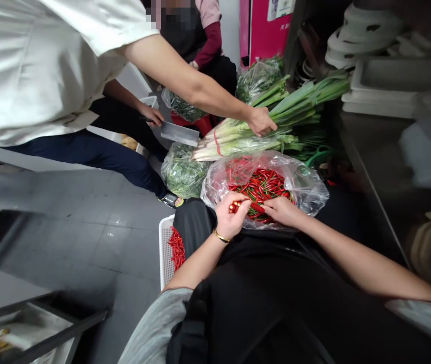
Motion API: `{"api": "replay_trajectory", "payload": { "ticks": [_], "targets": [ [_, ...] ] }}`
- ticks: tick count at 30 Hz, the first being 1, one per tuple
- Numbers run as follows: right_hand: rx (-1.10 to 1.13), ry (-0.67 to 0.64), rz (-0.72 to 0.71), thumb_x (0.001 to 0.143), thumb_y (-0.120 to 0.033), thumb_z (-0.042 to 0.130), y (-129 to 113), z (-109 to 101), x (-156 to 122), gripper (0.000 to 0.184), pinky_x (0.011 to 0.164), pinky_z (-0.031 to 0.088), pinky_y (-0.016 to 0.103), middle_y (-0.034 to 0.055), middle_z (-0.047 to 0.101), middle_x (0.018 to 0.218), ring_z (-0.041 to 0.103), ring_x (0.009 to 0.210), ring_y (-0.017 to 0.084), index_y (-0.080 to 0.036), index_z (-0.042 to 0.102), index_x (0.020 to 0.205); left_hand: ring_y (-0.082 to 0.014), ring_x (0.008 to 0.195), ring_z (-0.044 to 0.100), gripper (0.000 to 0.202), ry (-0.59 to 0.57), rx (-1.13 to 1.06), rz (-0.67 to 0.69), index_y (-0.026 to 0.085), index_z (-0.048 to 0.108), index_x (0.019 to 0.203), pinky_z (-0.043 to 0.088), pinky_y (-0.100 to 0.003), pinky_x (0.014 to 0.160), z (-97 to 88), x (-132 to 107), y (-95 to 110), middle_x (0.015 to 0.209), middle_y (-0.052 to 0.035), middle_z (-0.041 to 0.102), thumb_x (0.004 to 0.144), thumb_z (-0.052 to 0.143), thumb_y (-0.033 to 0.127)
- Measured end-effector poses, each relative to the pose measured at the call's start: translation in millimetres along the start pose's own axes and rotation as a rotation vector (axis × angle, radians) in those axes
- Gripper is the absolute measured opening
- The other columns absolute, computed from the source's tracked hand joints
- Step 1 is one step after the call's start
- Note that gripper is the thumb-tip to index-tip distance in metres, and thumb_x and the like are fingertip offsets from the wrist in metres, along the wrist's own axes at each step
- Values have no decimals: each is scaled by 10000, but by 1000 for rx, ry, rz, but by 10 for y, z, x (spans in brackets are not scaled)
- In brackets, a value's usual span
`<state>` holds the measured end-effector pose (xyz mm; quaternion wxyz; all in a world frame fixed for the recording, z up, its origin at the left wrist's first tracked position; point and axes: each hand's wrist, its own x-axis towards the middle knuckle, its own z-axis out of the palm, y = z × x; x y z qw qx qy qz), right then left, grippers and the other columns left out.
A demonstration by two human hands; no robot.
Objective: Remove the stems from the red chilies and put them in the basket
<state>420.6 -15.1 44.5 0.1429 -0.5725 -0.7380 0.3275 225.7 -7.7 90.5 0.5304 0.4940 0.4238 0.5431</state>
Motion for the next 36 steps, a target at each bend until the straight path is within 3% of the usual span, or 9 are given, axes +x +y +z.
{"api": "replay_trajectory", "payload": {
  "ticks": [2, 5, 10, 13, 18, 22, 26, 31, 36],
  "targets": [
    [-181, -95, 118, 880, -476, 430, 168, -138, 43, 411, 599, 369, 300, 67, 647, 656, 557, 614, 184, -206, 625, 640, -80, 524, 525, 260, -53, -145, -160, 170, 600, 754, 392, -198, 480, -59, 85, 9, 635, 7, 596, 670, 748, 367],
    [-359, -74, 263, 840, -590, 469, 272, -319, 191, 444, 648, 410, 341, 130, 706, 865, 616, 764, 257, -206, 693, 841, -100, 509, 549, 294, -118, -429, -435, 174, 544, 784, 292, -166, 370, -156, 255, -106, 640, 0, 602, 676, 704, 396],
    [-257, 11, 343, 829, -444, 562, 281, -197, 555, 311, 643, 437, 307, 131, 708, 849, 639, 759, 231, -176, 639, 691, -69, 439, 488, 336, -321, -452, -645, 168, 546, 855, 283, -153, 351, -194, 311, -322, 602, 24, 575, 646, 755, 326],
    [-61, 21, 330, 806, -343, 594, 304, -133, 607, 253, 574, 431, 254, 59, 670, 646, 603, 589, 154, -187, 555, 611, -37, 381, 392, 357, -362, -347, -683, 163, 534, 821, 275, -156, 351, -140, 252, -349, 526, 69, 495, 620, 788, 313],
    [482, 85, 206, 842, -446, 509, 142, -196, 358, 283, 492, 417, 241, 7, 593, 556, 521, 452, 117, -194, 510, 712, -38, 342, 393, 437, -322, -34, -586, 131, 588, 846, 294, -181, 356, 72, 241, -414, 486, 78, 496, 562, 819, 371],
    [68, 223, 10, 901, -391, 425, -53, -121, 144, 274, 635, 430, 278, 102, 652, 792, 600, 699, 185, -166, 559, 822, -46, 323, 383, 401, -441, 2, -615, 145, 514, 632, 280, -194, 351, 186, 199, -495, 416, 68, 459, 581, 799, 423],
    [-411, 176, 150, 952, -341, 324, -26, -40, 194, 365, 704, 416, 310, 198, 615, 1119, 620, 900, 255, -113, 560, 1110, -52, 341, 412, 378, -431, -124, -761, 141, 509, 592, 272, -190, 340, 64, 191, -535, 442, 39, 498, 608, 782, 401],
    [-405, -82, 314, 932, -497, 351, 96, 18, 533, 489, 727, 427, 347, 205, 677, 996, 643, 917, 296, -115, 646, 1001, -106, 538, 584, 311, -348, -380, -814, 123, 571, 737, 318, -171, 367, -149, 317, -549, 712, -66, 670, 590, 764, 318],
    [-284, -110, 234, 919, -341, 409, 167, -44, 419, 302, 695, 407, 274, 110, 699, 872, 639, 796, 194, -157, 638, 850, -42, 396, 438, 360, -279, -368, -821, 142, 533, 763, 269, -156, 362, -130, 325, -556, 535, 46, 536, 555, 807, 248]
  ]
}}
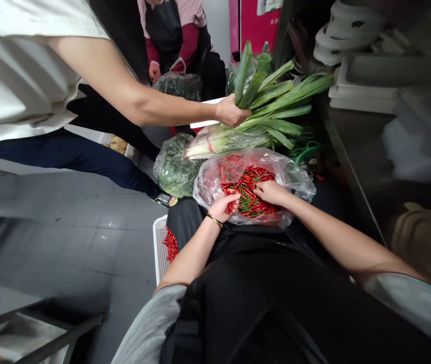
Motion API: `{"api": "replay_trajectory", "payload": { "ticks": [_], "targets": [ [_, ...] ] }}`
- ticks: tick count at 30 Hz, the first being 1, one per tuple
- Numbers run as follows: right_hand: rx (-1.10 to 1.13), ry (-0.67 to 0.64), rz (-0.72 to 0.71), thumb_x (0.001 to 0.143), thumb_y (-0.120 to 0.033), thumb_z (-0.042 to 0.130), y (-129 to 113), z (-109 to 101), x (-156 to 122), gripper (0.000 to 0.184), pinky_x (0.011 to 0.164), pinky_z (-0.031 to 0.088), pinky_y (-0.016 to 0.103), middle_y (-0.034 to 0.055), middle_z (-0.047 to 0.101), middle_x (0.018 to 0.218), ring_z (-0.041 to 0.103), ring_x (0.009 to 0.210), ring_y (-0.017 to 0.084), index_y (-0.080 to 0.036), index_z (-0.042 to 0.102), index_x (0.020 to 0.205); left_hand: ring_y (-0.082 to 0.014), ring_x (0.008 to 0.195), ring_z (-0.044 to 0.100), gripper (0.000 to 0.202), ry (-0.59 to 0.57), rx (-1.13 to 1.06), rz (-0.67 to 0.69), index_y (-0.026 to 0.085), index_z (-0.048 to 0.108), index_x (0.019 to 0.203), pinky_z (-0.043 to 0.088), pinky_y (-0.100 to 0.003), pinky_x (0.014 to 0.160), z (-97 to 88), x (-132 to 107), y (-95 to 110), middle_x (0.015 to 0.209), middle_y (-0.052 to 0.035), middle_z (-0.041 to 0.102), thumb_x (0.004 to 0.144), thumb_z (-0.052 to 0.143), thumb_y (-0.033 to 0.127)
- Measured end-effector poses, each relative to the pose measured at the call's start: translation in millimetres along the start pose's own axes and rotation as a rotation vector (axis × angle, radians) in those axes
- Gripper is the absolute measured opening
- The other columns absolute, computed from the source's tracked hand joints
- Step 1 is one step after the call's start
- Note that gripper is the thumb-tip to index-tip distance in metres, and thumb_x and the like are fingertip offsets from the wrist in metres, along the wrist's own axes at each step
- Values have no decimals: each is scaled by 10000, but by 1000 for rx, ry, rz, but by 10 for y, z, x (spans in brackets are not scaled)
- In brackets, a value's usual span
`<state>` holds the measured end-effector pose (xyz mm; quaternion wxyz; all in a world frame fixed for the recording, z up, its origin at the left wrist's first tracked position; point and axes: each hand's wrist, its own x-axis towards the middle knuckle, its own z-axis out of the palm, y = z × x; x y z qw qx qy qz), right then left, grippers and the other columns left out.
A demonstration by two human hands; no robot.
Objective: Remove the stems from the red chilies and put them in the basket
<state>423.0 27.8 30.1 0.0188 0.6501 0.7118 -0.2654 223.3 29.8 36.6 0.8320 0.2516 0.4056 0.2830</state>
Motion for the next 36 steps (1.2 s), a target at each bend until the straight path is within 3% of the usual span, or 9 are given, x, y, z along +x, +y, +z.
{"api": "replay_trajectory", "payload": {
  "ticks": [6, 11, 14, 17, 19, 24, 30, 34, 36],
  "targets": [
    [330, 116, -358, 902, -358, 409, -122, 101, -454, 293, 604, 344, 233, 17, 606, 669, 512, 590, 120, -187, 535, 700, -35, 389, 396, 425, 39, 116, 28, 135, 521, 680, 279, -182, 394, 158, 43, -97, 487, 60, 464, 554, 821, 408],
    [317, 84, -206, 903, -312, 367, -277, 144, -351, 343, 595, 358, 238, 31, 624, 660, 534, 622, 138, -175, 581, 672, -95, 563, 518, 258, 188, 488, 515, 165, 616, 712, 417, -228, 537, 254, -76, -128, 626, 0, 590, 623, 781, 343],
    [121, 27, -72, 908, -292, 374, -182, 34, -256, 337, 656, 394, 268, 106, 692, 810, 604, 735, 180, -147, 651, 780, -137, 736, 574, 191, 183, 590, 639, 181, 652, 704, 462, -251, 651, 251, -155, -95, 764, -40, 651, 622, 782, 296],
    [-82, 23, 69, 927, -393, 380, 16, -70, -168, 375, 690, 420, 304, 150, 698, 962, 636, 840, 231, -152, 665, 969, -87, 531, 509, 260, 207, 346, 503, 166, 584, 681, 408, -217, 503, 186, -125, -9, 589, 15, 572, 631, 766, 345],
    [-131, 27, 63, 917, -438, 419, 126, -67, -98, 367, 709, 431, 306, 134, 689, 1031, 637, 902, 238, -187, 653, 1048, -66, 442, 465, 317, 184, 130, 353, 160, 522, 674, 346, -192, 418, 123, -65, 50, 511, 50, 506, 607, 767, 351],
    [-128, -19, -49, 878, -338, 513, 201, 150, 63, 253, 745, 429, 281, 110, 663, 1086, 634, 918, 206, -197, 668, 1020, -124, 522, 611, 321, 66, 52, 134, 115, 576, 791, 373, -182, 389, 23, 17, 65, 624, -18, 628, 580, 761, 272],
    [36, 48, 8, 848, -374, 563, 197, 186, 119, 234, 717, 417, 266, 50, 688, 949, 628, 861, 192, -231, 678, 993, -96, 477, 579, 371, 27, 55, 83, 142, 531, 747, 358, -165, 379, 41, 3, 7, 576, 19, 592, 562, 810, 300],
    [29, 225, -155, 889, -326, 508, 27, -33, 40, 233, 797, 404, 271, 95, 669, 1020, 610, 949, 207, -189, 645, 1017, -56, 398, 478, 411, 93, 149, 138, 135, 555, 747, 319, -165, 360, 106, 22, 37, 502, 45, 537, 534, 834, 348],
    [-13, 226, -228, 907, -330, 469, -97, -129, -47, 259, 763, 405, 284, 114, 678, 983, 621, 894, 221, -168, 610, 1051, -42, 380, 445, 440, 134, 179, 207, 131, 594, 826, 328, -172, 366, 147, 40, 54, 510, 54, 543, 528, 836, 347]
  ]
}}
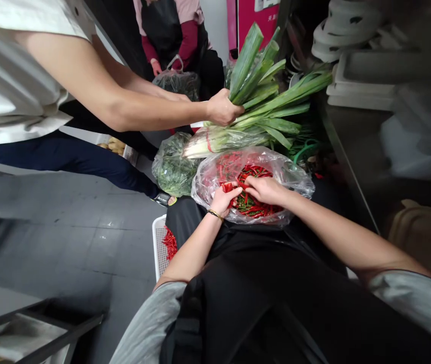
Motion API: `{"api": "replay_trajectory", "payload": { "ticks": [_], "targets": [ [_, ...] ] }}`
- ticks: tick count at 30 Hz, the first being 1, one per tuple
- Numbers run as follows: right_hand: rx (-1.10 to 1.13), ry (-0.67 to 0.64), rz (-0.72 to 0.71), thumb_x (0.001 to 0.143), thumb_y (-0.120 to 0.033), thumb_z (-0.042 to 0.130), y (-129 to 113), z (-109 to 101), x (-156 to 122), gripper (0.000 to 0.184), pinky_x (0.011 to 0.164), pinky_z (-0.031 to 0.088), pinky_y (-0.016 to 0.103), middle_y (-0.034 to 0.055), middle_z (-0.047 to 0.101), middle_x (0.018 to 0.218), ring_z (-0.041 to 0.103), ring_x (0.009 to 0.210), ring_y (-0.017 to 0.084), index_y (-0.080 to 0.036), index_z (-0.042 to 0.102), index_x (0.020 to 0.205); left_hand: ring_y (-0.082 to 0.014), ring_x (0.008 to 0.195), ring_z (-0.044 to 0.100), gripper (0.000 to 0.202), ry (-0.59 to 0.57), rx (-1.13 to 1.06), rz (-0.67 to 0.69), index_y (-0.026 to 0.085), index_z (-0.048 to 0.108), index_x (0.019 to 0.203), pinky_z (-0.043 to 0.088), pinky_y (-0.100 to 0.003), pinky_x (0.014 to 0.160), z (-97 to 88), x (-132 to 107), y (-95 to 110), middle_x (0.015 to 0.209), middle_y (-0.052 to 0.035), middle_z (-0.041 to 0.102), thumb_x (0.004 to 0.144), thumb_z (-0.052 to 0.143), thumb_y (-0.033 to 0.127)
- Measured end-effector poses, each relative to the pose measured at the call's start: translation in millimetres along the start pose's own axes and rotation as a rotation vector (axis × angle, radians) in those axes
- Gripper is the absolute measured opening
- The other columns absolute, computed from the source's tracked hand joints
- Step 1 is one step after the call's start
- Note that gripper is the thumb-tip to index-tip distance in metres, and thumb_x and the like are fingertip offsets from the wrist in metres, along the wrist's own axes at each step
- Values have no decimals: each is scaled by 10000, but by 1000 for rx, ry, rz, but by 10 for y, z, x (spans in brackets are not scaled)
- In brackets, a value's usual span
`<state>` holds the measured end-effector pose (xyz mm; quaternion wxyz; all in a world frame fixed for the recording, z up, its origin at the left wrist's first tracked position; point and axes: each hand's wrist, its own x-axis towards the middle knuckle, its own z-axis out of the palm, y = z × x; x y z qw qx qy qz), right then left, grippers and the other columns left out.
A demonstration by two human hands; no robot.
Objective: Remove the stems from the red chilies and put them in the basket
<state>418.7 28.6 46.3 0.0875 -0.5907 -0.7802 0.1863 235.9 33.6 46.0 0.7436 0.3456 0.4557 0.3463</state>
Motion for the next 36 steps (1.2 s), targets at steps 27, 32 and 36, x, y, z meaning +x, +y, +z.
{"api": "replay_trajectory", "payload": {
  "ticks": [27, 32, 36],
  "targets": [
    [-257, -419, 156, 880, -351, 504, 25, 143, -209, 288, 714, 471, 304, 156, 698, 989, 656, 934, 265, -137, 687, 943, -112, 501, 593, 182, -108, -270, -203, 130, 548, 759, 445, -210, 454, -248, -36, 17, 613, -3, 615, 671, 698, 186],
    [-175, -214, -43, 891, -271, 424, -56, -1, -299, 243, 708, 438, 282, 135, 671, 974, 637, 847, 211, -144, 631, 897, -55, 428, 476, 343, -70, -80, -141, 93, 639, 816, 344, -205, 445, -76, -2, -100, 529, 31, 555, 564, 819, 242],
    [241, -128, -178, 852, -292, 434, -138, 20, -410, 216, 611, 414, 262, 65, 616, 716, 572, 635, 154, -174, 511, 689, -47, 451, 457, 320, -108, 29, 67, 107, 610, 730, 323, -200, 463, 103, -98, -140, 529, 31, 545, 584, 813, 307]
  ]
}}
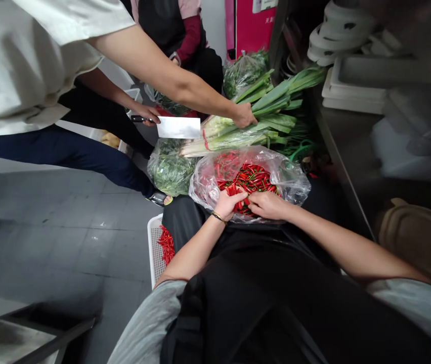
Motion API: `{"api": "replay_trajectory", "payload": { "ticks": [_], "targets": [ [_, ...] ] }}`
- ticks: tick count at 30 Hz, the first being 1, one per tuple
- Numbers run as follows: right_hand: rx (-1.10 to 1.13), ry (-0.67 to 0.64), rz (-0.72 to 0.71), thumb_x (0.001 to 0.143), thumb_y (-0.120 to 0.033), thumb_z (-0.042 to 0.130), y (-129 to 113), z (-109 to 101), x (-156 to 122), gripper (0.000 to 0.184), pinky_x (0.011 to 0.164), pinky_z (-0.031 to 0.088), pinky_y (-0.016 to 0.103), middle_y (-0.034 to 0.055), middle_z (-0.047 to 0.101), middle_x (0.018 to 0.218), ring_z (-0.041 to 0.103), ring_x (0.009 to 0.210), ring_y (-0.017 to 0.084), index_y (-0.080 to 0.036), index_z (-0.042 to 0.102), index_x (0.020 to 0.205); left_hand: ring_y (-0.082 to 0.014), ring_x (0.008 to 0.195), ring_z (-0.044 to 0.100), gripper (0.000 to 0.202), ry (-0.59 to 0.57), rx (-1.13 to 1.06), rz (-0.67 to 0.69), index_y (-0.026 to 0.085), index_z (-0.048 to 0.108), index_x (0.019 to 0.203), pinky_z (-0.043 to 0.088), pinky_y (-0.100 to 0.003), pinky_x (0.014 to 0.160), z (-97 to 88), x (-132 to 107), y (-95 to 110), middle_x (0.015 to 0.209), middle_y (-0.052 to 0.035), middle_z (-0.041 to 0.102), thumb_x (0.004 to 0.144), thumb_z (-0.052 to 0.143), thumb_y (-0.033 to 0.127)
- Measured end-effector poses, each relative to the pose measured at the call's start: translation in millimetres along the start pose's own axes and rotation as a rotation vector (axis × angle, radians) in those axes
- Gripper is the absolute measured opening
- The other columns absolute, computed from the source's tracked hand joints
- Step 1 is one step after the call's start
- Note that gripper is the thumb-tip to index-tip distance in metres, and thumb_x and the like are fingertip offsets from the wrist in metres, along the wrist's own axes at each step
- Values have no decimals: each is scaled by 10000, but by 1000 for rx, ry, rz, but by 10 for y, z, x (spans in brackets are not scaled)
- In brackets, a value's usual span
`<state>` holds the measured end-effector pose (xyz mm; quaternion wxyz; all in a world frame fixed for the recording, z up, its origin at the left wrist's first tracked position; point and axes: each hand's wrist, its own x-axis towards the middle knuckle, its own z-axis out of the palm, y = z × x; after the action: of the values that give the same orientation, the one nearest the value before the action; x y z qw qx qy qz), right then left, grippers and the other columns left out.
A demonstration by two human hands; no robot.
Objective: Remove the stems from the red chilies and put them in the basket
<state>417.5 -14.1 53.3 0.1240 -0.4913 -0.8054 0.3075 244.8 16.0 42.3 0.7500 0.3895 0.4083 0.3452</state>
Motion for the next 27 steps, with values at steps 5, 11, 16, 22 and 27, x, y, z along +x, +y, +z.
{"api": "replay_trajectory", "payload": {
  "ticks": [5, 11, 16, 22, 27],
  "targets": [
    [849, -125, -41, 865, -449, 411, -197, 53, -80, 320, 440, 360, 226, -65, 422, 460, 390, 379, 88, -218, 379, 644, -51, 446, 440, 317, -74, -176, 80, 151, 527, 727, 309, -192, 450, 31, -123, 78, 527, 42, 510, 638, 766, 339],
    [164, -170, 119, 805, -484, 550, -2, -232, 71, 327, 621, 420, 270, 52, 654, 723, 595, 640, 165, -176, 610, 712, -75, 526, 540, 261, 54, -519, -53, 171, 454, 725, 383, -179, 468, -232, 3, 124, 594, 38, 534, 625, 695, 178],
    [-175, 33, 469, 842, -468, 533, 297, -11, 411, 314, 645, 412, 285, 94, 696, 807, 627, 743, 206, -182, 631, 757, -145, 682, 659, 218, 41, -437, -109, 161, 479, 748, 479, -215, 513, -399, 51, 175, 765, -22, 659, 644, 669, 144],
    [254, 162, 337, 777, -303, 588, 208, -4, 570, 147, 550, 402, 224, -7, 629, 577, 565, 528, 122, -181, 592, 695, -96, 467, 569, 381, 45, -43, -126, 114, 598, 852, 461, -218, 475, -224, 91, 136, 575, 19, 606, 552, 805, 224],
    [573, 273, 187, 796, -444, 576, 110, -167, 396, 274, 486, 386, 212, -39, 576, 537, 520, 467, 98, -175, 603, 834, -66, 411, 505, 320, 25, -24, -30, 114, 583, 724, 386, -202, 437, -49, 135, 104, 507, 32, 566, 573, 806, 287]
  ]
}}
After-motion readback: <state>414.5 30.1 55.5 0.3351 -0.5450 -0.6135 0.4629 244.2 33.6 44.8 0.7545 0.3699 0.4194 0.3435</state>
